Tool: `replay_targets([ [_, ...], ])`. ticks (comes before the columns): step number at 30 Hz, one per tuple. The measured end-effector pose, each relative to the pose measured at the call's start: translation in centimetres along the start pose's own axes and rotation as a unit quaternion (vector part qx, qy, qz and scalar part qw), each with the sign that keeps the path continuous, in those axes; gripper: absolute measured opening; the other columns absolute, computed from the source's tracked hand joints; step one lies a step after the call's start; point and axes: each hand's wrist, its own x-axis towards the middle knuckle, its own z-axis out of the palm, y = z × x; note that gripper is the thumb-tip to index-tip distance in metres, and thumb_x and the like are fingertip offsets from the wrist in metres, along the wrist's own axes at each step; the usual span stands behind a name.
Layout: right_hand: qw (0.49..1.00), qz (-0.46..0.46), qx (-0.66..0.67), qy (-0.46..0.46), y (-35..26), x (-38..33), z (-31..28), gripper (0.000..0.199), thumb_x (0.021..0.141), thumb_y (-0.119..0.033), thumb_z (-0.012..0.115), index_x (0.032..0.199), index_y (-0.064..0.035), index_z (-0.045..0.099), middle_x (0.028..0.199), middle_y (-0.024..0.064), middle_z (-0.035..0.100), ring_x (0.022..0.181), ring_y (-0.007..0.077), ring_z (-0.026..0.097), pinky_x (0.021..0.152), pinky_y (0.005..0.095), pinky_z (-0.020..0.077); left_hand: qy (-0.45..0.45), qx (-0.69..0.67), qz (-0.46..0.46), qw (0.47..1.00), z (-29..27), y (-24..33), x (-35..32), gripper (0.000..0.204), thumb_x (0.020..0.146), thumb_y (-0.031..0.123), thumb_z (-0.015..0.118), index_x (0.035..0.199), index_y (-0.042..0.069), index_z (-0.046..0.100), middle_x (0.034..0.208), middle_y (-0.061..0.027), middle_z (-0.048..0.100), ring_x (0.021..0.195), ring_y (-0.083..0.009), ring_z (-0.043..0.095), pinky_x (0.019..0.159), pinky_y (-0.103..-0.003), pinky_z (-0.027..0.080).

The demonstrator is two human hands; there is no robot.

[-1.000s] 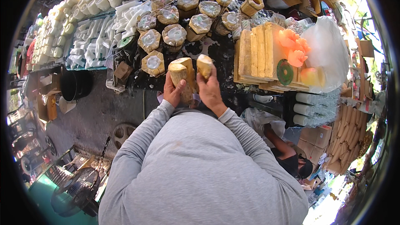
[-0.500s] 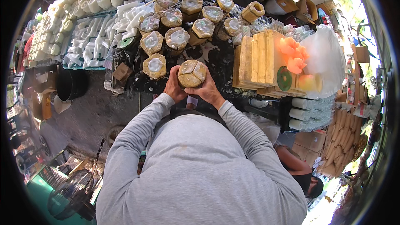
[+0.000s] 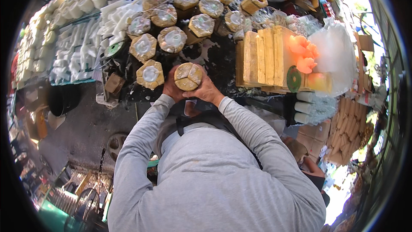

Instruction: The person assembles decorative candles by inserting a white cylindrical candle into a hexagonal wooden mold, then securing it with a thin string. The person repeats this process for multiple units, placing finished items on the table.

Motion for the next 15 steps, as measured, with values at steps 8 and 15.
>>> replay_targets([
  [8,0.997,0.045,-0.043,-0.05,-1.3,-0.7,-1.8,0.129,0.063,-0.022,0.099,0.167,-0.0044,0.026,0.157,0.018,0.052,0.145,0.0293,0.051,0.124,0.0388,0.0369,0.008,-0.096,0.068,0.993,-0.4,0.4,-0.2,0.134,0.061,0.032,0.106,0.163,0.006,0.022,0.148,-0.0239,0.057,0.136,-0.0379,0.061,0.112,-0.048,0.052],
  [15,0.987,0.047,-0.113,-0.102,-1.3,-0.4,-2.3,0.132,0.068,-0.036,0.098,0.168,-0.0035,0.019,0.161,0.0221,0.045,0.15,0.0339,0.046,0.125,0.0411,0.035,0.01,0.002,0.103,0.995,-1.4,3.9,1.4,0.14,0.065,0.026,0.106,0.166,0.002,0.011,0.152,-0.0255,0.053,0.135,-0.0372,0.062,0.111,-0.047,0.053],
])
